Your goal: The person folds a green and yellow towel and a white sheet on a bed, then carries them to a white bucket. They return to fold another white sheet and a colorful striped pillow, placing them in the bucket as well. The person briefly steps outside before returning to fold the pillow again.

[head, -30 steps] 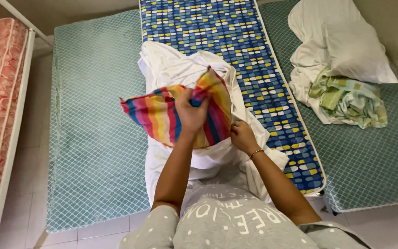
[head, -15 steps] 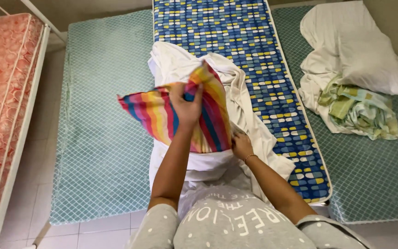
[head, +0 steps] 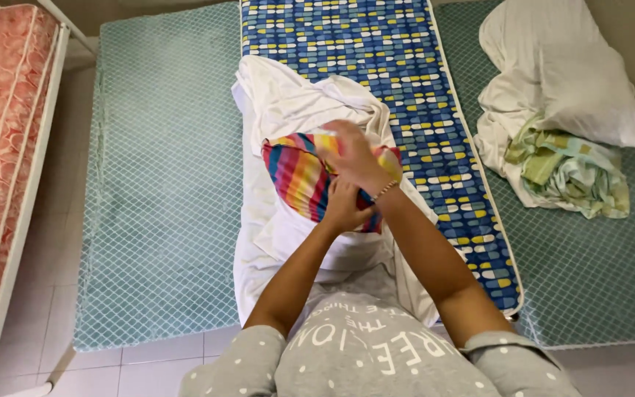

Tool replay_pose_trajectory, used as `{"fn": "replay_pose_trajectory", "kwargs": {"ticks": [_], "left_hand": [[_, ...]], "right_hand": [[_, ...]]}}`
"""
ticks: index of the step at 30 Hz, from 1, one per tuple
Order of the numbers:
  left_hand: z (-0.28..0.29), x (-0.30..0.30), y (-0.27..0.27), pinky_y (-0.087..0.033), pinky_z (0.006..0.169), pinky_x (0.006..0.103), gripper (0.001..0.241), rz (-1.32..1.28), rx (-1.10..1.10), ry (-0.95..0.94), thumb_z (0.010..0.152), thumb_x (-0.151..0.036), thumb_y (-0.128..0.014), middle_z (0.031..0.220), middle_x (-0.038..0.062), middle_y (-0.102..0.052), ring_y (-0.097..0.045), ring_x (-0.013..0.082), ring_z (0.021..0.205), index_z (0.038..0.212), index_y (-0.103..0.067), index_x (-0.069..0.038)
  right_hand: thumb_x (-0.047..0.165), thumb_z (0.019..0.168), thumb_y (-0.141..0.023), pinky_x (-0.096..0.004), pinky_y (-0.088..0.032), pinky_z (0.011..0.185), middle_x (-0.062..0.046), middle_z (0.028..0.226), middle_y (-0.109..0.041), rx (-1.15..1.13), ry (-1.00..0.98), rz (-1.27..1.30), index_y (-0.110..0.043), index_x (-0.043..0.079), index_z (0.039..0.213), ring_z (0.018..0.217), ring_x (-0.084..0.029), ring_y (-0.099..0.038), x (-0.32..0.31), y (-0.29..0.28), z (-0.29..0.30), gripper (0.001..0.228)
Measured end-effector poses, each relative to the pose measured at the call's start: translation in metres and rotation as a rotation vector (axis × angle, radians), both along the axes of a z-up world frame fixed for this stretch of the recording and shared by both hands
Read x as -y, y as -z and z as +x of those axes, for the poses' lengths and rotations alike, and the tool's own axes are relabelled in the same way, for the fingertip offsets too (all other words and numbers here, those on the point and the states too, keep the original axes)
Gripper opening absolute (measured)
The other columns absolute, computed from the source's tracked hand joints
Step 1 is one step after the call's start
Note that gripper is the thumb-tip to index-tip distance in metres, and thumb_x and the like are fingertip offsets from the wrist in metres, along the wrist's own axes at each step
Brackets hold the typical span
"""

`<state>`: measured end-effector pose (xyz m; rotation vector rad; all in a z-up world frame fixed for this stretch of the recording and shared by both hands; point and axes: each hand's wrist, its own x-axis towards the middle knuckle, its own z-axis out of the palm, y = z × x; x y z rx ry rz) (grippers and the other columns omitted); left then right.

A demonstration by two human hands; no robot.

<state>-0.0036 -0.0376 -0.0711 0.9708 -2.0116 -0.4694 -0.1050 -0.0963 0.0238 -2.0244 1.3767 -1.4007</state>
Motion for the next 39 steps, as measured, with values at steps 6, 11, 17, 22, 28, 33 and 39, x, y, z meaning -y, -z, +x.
{"fn": "replay_pose_trajectory", "kwargs": {"ticks": [6, 11, 17, 22, 28, 33, 39], "left_hand": [[0.01, -0.012, 0.011, -0.025, 0.121, 0.0526, 0.063, 0.22, 0.237, 0.29, 0.067, -0.034, -0.087, 0.132, 0.009, -0.069, -0.052, 0.0358, 0.136, 0.124, -0.069, -0.015], [0.066, -0.008, 0.077, -0.04, 0.115, 0.0483, 0.059, 0.008, 0.132, -0.002, 0.081, -0.01, -0.07, 0.143, 0.022, -0.058, -0.05, 0.0417, 0.135, 0.138, -0.06, -0.004], [0.139, 0.038, 0.172, -0.044, 0.105, 0.0486, 0.042, 0.295, -0.027, -0.593, 0.096, -0.025, -0.064, 0.13, 0.027, -0.059, -0.056, 0.0421, 0.12, 0.129, -0.062, 0.001], [0.112, 0.054, 0.15, -0.055, 0.091, 0.0468, 0.061, 0.626, -0.332, -0.523, 0.097, -0.046, -0.057, 0.112, 0.026, -0.07, -0.069, 0.038, 0.101, 0.131, -0.058, 0.004], [0.06, 0.048, 0.172, -0.053, 0.096, 0.0491, 0.056, 0.773, -0.165, -0.625, 0.096, -0.05, -0.06, 0.111, 0.03, -0.073, -0.069, 0.0424, 0.107, 0.122, -0.069, 0.0], [0.06, 0.034, 0.124, -0.052, 0.09, 0.0525, 0.041, 0.871, -0.126, -0.801, 0.098, -0.041, -0.055, 0.113, 0.025, -0.071, -0.067, 0.0428, 0.106, 0.114, -0.063, -0.004], [0.093, 0.049, 0.156, -0.054, 0.086, 0.0527, 0.034, 0.891, 0.037, -0.79, 0.093, -0.037, -0.052, 0.112, 0.019, -0.074, -0.069, 0.0409, 0.106, 0.113, -0.066, -0.013]], "right_hand": [[0.052, 0.077, -0.086, -0.062, -0.033, 0.108, -0.035, 0.141, -0.044, -0.289, -0.236, 0.153, -0.047, -0.005, 0.143, 0.137, -0.05, -0.04, 0.019, 0.032, 0.041, 0.095], [0.046, 0.08, -0.073, -0.054, -0.044, 0.099, -0.015, 0.112, -0.071, -0.515, -0.002, 0.214, -0.07, 0.008, 0.108, 0.113, -0.035, -0.063, 0.024, 0.084, 0.027, 0.047], [0.051, 0.093, -0.068, -0.056, -0.052, 0.07, -0.024, 0.082, -0.069, -0.285, 0.203, 0.186, -0.068, 0.002, 0.089, 0.08, -0.046, -0.067, 0.007, 0.107, -0.029, 0.048], [0.048, 0.103, -0.063, -0.058, -0.049, 0.069, -0.025, 0.081, -0.069, -0.251, 0.485, 0.208, -0.067, 0.001, 0.087, 0.078, -0.046, -0.066, -0.031, 0.129, -0.045, 0.05], [0.048, 0.089, -0.076, -0.051, -0.052, 0.064, -0.023, 0.076, -0.067, -0.106, 0.428, -0.016, -0.068, 0.001, 0.083, 0.072, -0.043, -0.066, -0.105, 0.091, -0.028, 0.048], [0.032, 0.098, -0.073, -0.026, -0.038, 0.053, 0.011, 0.063, -0.056, 0.624, 0.213, 0.4, -0.065, 0.007, 0.067, 0.057, -0.003, -0.045, -0.113, 0.112, -0.033, 0.04], [0.024, 0.107, -0.072, -0.029, -0.028, 0.055, 0.009, 0.066, -0.047, 0.692, 0.036, 0.143, -0.049, 0.011, 0.068, 0.059, -0.005, -0.038, -0.105, 0.076, -0.051, 0.048]]}}
